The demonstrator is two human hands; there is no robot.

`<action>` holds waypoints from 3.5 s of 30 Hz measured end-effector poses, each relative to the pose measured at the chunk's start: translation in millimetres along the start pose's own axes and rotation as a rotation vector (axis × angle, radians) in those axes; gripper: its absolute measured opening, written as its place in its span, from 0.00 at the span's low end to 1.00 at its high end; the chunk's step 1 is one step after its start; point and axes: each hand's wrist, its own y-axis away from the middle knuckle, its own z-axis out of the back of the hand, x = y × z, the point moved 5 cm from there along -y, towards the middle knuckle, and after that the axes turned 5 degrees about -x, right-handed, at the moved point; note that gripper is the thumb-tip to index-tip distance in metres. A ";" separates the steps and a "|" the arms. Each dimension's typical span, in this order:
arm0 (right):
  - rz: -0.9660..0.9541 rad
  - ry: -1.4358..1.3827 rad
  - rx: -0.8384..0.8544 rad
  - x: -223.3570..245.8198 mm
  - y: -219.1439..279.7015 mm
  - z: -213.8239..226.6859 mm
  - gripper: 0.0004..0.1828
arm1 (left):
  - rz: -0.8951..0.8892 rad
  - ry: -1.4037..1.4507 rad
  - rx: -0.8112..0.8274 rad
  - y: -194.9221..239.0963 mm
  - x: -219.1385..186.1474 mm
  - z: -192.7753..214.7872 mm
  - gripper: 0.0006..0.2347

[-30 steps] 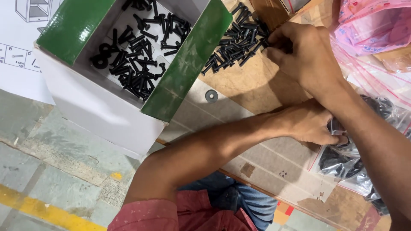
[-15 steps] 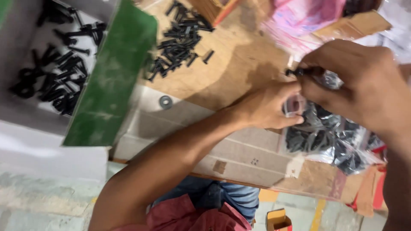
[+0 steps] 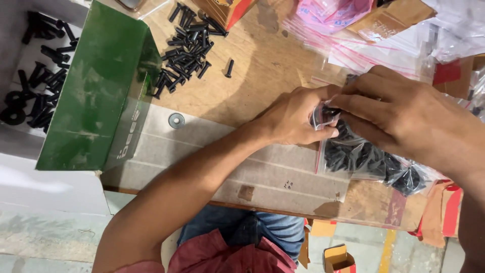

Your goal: Sort and pack small hardware bolts and washers into individual plastic zip-lock bags.

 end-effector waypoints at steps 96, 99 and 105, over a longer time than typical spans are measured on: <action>0.004 0.209 -0.289 23.3 4.8 20.8 0.19 | 0.040 0.044 -0.084 -3.2 -14.8 17.8 0.24; 0.026 0.220 -0.287 24.3 4.1 18.3 0.18 | 0.067 0.055 -0.069 -3.4 -13.3 16.0 0.25; 0.068 0.325 -0.279 38.4 -14.2 19.0 0.17 | -0.021 0.022 -0.129 -2.1 -11.2 15.5 0.27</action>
